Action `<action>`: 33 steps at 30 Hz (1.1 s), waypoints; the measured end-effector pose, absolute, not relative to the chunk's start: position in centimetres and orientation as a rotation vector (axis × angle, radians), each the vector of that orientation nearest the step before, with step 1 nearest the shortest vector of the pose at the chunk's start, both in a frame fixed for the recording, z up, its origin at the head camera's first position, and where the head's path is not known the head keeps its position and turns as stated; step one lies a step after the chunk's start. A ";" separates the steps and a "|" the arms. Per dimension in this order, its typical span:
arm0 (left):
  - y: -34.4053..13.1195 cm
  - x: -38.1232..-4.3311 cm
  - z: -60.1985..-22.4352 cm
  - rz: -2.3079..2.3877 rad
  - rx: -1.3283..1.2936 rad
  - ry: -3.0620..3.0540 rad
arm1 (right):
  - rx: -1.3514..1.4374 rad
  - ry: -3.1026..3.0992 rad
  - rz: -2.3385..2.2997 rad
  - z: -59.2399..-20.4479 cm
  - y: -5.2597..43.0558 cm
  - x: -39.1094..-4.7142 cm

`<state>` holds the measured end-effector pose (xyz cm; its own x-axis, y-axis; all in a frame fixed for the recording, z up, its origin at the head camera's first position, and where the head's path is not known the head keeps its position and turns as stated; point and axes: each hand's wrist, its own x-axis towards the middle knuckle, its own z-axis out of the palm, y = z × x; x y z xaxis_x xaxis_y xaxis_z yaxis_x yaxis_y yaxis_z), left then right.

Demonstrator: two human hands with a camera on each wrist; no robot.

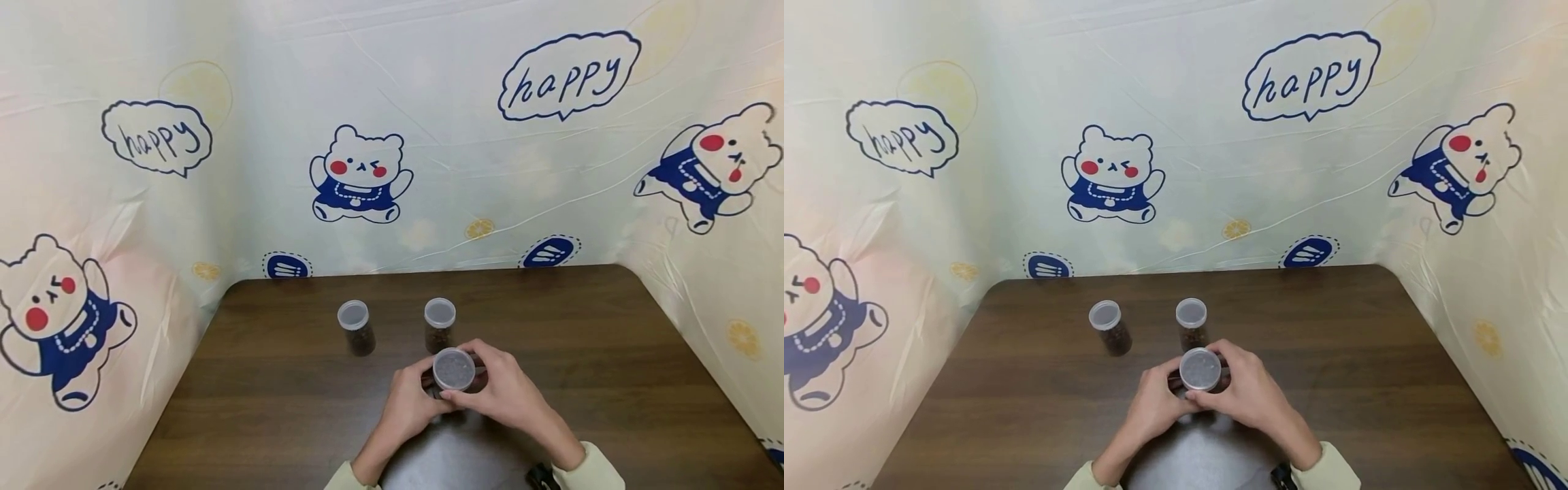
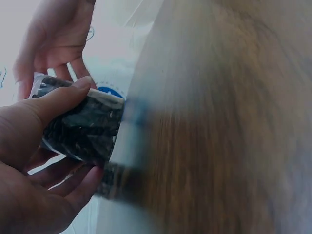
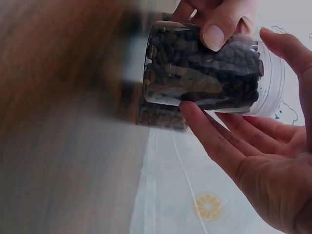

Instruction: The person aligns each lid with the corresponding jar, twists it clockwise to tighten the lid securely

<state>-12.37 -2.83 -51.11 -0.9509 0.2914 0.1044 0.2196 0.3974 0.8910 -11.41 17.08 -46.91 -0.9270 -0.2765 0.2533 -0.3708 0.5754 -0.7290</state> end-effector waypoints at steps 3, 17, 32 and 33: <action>-2.0 -12.4 -50.7 1.616 0.478 2.608 | 0.533 -2.681 1.255 -46.5 17.6 -11.4; 1.6 -13.4 -48.9 1.564 0.501 2.692 | 0.429 -2.690 1.216 -45.1 20.9 -12.0; 5.2 -15.3 -48.9 1.562 0.549 2.657 | 0.364 -2.695 1.183 -45.0 24.1 -13.3; 5.4 -15.5 -49.0 1.556 0.554 2.659 | 0.351 -2.697 1.192 -45.0 24.4 -13.5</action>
<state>-15.50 5.44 -48.96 -0.9372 0.3067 0.1662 0.2951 0.4432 0.8464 -13.46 24.38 -45.03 -0.9575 -0.1443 0.2496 -0.2817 0.6526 -0.7034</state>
